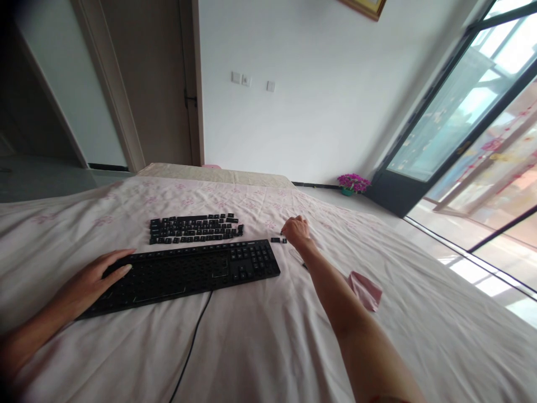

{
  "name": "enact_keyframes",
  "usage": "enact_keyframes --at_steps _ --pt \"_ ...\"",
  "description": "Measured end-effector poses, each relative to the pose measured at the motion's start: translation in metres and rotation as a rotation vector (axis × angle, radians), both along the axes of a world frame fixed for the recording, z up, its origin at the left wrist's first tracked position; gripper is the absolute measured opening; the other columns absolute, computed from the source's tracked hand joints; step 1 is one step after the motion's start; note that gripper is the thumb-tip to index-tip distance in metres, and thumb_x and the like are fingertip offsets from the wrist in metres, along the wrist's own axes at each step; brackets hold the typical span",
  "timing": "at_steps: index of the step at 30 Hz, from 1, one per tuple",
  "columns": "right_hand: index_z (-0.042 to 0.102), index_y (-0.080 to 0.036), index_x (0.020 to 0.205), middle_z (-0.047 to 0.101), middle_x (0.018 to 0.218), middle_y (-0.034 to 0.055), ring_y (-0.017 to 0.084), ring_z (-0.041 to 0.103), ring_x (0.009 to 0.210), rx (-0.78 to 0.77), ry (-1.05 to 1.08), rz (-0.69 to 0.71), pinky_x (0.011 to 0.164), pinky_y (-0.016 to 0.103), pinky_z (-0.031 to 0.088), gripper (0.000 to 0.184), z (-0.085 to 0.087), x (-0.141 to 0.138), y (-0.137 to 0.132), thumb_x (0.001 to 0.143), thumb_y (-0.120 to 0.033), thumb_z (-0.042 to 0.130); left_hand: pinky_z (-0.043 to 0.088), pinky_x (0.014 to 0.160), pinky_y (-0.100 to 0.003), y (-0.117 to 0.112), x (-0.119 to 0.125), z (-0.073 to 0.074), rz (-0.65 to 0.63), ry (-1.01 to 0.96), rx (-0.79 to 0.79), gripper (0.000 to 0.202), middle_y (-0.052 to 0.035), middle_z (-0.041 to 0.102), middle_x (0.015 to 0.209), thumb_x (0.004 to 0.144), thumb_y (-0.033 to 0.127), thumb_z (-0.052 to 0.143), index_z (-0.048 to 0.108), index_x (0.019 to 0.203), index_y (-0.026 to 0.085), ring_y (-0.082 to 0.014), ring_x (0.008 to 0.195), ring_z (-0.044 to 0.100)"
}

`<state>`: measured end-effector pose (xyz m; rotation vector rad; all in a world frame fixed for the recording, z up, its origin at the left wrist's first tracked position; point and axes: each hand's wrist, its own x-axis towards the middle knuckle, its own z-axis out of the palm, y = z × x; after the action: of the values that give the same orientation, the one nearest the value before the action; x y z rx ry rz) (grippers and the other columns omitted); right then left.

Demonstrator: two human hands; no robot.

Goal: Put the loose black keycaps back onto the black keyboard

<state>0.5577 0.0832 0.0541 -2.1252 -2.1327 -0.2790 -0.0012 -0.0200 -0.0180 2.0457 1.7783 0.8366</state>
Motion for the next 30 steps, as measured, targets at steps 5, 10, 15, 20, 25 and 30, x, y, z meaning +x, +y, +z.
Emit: enact_keyframes --at_steps 5,10,15,20,25,30 --pt "0.078 -0.027 0.08 0.071 0.101 0.0045 0.025 0.046 0.104 -0.023 -0.008 0.003 0.087 0.034 0.027 0.007 -0.001 -0.002 0.007 0.075 -0.027 0.074 0.032 0.113 -0.038 -0.001 0.001 0.002 -0.001 -0.002 0.003 0.058 -0.0064 0.054 0.137 0.086 0.058 0.043 0.052 0.131 0.021 -0.0244 0.127 0.049" --pt "0.078 -0.028 0.078 0.071 0.098 0.0049 0.026 0.047 0.102 -0.031 -0.02 0.003 0.087 0.036 0.027 0.006 -0.001 0.0 0.011 0.073 -0.03 0.075 0.031 0.114 -0.037 0.002 -0.003 -0.003 -0.008 -0.014 -0.001 0.057 -0.0054 0.052 0.139 0.086 0.057 0.044 0.051 0.131 0.023 -0.0235 0.129 0.047" --pt "0.077 -0.027 0.076 0.072 0.089 0.0048 0.025 0.048 0.1 -0.003 -0.01 0.021 0.088 0.037 0.028 0.005 -0.001 0.002 0.009 0.072 -0.028 0.075 0.03 0.114 -0.037 0.001 -0.003 -0.002 0.002 -0.01 -0.013 0.057 -0.0045 0.052 0.139 0.086 0.057 0.044 0.05 0.132 0.024 -0.0235 0.129 0.047" --pt "0.077 -0.03 0.085 0.072 0.096 0.0025 0.024 0.05 0.102 0.114 0.072 0.085 0.09 0.038 0.031 0.011 0.007 -0.003 -0.014 0.079 -0.033 0.069 0.03 0.114 -0.039 -0.003 0.002 0.006 0.013 -0.044 -0.039 0.059 -0.0058 0.053 0.139 0.086 0.058 0.043 0.051 0.132 0.022 -0.0253 0.129 0.047" --pt "0.077 -0.032 0.089 0.072 0.093 0.0015 0.022 0.054 0.096 0.224 0.216 0.352 0.086 0.035 0.037 0.015 0.011 -0.016 -0.068 0.083 -0.04 0.067 0.025 0.117 -0.042 -0.003 -0.001 0.007 0.057 -0.136 -0.11 0.062 -0.0049 0.047 0.145 0.088 0.06 0.036 0.045 0.138 0.024 -0.0251 0.136 0.04" --pt "0.077 -0.033 0.088 0.072 0.093 0.0004 0.022 0.055 0.094 0.223 0.251 0.467 0.086 0.036 0.039 0.011 0.003 -0.029 -0.112 0.082 -0.039 0.07 0.021 0.118 -0.041 -0.004 0.0 0.013 0.075 -0.237 -0.172 0.068 -0.0052 0.043 0.149 0.09 0.063 0.03 0.042 0.142 0.022 -0.0244 0.139 0.036"
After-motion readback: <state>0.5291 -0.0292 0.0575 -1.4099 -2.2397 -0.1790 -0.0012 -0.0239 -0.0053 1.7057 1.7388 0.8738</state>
